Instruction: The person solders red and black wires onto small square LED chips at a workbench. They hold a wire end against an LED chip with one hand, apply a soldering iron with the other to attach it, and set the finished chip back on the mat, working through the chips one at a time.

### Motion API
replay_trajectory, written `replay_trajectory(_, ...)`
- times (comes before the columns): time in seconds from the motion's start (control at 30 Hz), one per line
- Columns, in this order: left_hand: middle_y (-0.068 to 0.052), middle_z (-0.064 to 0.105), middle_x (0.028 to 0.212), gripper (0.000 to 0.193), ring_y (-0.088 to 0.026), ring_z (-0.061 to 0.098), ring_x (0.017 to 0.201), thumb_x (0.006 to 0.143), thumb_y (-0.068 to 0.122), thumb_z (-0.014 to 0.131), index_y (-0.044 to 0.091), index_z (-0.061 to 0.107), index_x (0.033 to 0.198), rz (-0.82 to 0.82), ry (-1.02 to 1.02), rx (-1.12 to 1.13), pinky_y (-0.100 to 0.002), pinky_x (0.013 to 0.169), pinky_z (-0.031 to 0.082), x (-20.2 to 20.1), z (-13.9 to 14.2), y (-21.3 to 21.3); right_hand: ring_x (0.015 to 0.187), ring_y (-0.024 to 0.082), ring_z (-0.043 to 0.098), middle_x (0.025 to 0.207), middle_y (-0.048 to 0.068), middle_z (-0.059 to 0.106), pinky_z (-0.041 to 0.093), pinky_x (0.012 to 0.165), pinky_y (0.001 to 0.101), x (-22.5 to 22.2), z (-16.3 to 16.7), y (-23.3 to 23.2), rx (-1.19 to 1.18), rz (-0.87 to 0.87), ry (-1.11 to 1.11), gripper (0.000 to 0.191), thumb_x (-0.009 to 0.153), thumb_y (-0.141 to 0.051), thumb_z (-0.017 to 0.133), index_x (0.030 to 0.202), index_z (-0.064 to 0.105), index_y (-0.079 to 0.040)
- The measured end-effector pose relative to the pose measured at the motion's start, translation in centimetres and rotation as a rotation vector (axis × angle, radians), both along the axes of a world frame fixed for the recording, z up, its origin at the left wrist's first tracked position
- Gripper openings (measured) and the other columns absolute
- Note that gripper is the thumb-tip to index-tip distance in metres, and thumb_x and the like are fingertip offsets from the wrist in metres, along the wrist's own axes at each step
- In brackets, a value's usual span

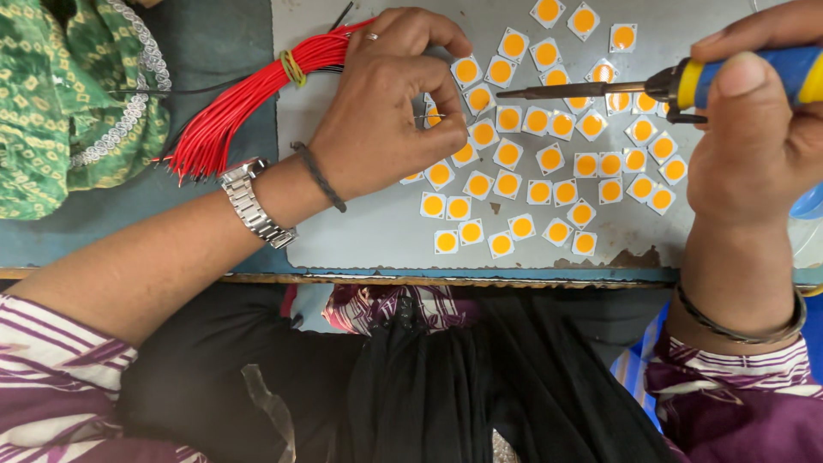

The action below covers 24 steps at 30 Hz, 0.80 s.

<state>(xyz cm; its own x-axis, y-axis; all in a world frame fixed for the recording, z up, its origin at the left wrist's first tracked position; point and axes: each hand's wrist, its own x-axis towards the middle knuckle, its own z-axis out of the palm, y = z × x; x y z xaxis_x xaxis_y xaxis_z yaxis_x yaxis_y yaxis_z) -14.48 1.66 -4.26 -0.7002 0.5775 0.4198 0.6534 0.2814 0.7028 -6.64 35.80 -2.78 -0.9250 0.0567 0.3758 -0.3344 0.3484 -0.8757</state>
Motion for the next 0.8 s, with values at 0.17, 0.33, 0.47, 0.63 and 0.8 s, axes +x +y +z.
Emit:
replay_trajectory(0.17, -0.003, 0.061, 0.135, 0.014, -0.026, 0.049, 0.135, 0.081, 0.014, 0.083, 0.013, 0.069, 0.076, -0.018, -0.008, -0.026, -0.047, 0.118, 0.029, 0.1, 0.2, 0.0, 0.063, 0.008, 0.046, 0.094, 0.007, 0.060, 0.033, 0.059, 0.0193, 0.0, 0.8, -0.6, 0.017, 0.005, -0.005, 0.034, 0.120, -0.026, 0.065, 0.114, 0.060, 0.006)
replay_trajectory(0.33, -0.002, 0.062, 0.134, 0.013, -0.025, 0.049, 0.135, 0.082, 0.015, 0.083, 0.014, 0.070, 0.077, -0.014, -0.011, -0.041, -0.047, 0.119, 0.029, 0.0, 0.3, 0.1, 0.065, 0.008, 0.048, 0.093, 0.008, 0.060, 0.035, 0.061, 0.0187, -0.1, 1.7, -1.3, 0.049, 0.057, 0.020, 0.032, 0.121, -0.025, 0.065, 0.113, 0.059, 0.006)
replay_trajectory(0.47, -0.002, 0.062, 0.133, 0.013, -0.025, 0.050, 0.134, 0.081, 0.015, 0.083, 0.014, 0.070, 0.077, -0.002, -0.013, -0.039, -0.046, 0.118, 0.029, 0.0, 0.3, 0.2, 0.063, 0.008, 0.048, 0.092, 0.008, 0.060, 0.035, 0.060, 0.0187, -0.3, 2.0, -1.7, 0.064, 0.062, 0.023, 0.033, 0.120, -0.025, 0.066, 0.113, 0.060, 0.006)
replay_trajectory(0.63, -0.002, 0.063, 0.131, 0.013, -0.024, 0.052, 0.133, 0.081, 0.016, 0.082, 0.014, 0.070, 0.075, 0.008, -0.024, -0.046, -0.046, 0.116, 0.029, 0.1, 0.4, 0.3, 0.062, 0.007, 0.048, 0.090, 0.008, 0.063, 0.035, 0.058, 0.0185, -0.7, 2.2, -1.5, 0.112, 0.079, 0.042, 0.031, 0.119, -0.024, 0.066, 0.113, 0.062, 0.006)
replay_trajectory(0.8, -0.002, 0.063, 0.130, 0.013, -0.024, 0.051, 0.133, 0.082, 0.016, 0.082, 0.014, 0.070, 0.076, 0.013, -0.025, -0.050, -0.046, 0.116, 0.029, 0.2, 0.7, 0.5, 0.069, 0.009, 0.052, 0.093, 0.007, 0.063, 0.038, 0.064, 0.0196, -0.7, 2.0, -1.1, 0.150, 0.064, 0.056, 0.032, 0.115, -0.025, 0.067, 0.109, 0.065, 0.006)
